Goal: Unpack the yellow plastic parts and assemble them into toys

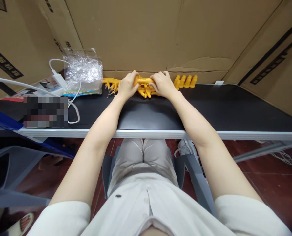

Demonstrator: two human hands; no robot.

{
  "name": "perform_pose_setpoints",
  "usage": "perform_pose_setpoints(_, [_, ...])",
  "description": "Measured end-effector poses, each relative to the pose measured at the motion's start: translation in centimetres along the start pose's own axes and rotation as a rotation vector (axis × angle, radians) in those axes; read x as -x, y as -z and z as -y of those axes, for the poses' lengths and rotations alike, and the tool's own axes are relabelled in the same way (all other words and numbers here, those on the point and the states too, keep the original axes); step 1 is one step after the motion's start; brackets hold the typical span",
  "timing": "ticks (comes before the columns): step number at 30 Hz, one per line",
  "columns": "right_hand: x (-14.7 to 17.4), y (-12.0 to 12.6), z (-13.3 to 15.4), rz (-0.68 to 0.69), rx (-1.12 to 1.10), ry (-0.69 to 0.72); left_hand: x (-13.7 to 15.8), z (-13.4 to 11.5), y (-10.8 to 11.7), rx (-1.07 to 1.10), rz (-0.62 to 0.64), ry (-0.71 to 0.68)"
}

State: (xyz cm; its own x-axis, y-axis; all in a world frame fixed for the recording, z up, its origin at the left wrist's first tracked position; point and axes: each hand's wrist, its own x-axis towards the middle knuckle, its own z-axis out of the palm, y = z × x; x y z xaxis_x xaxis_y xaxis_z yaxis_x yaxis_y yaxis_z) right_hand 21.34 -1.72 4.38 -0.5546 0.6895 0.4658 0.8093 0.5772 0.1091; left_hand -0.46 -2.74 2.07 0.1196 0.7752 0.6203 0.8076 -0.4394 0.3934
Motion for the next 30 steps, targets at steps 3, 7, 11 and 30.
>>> perform_pose_setpoints(3, [0.0,0.5,0.4,-0.012,0.016,-0.006,0.0,0.0,0.0,-0.009,-0.01,0.009])
perform_pose_setpoints(7, [0.1,1.4,0.9,-0.026,0.031,-0.001,-0.2,0.0,0.0,0.022,-0.036,0.037])
perform_pose_setpoints(11, [0.4,2.2,1.5,0.014,0.115,-0.005,-0.6,0.4,-0.5,0.085,-0.027,0.085])
perform_pose_setpoints(30, [-0.2,0.5,1.6,0.018,0.099,0.0,-0.1,-0.6,-0.4,0.023,0.009,0.118])
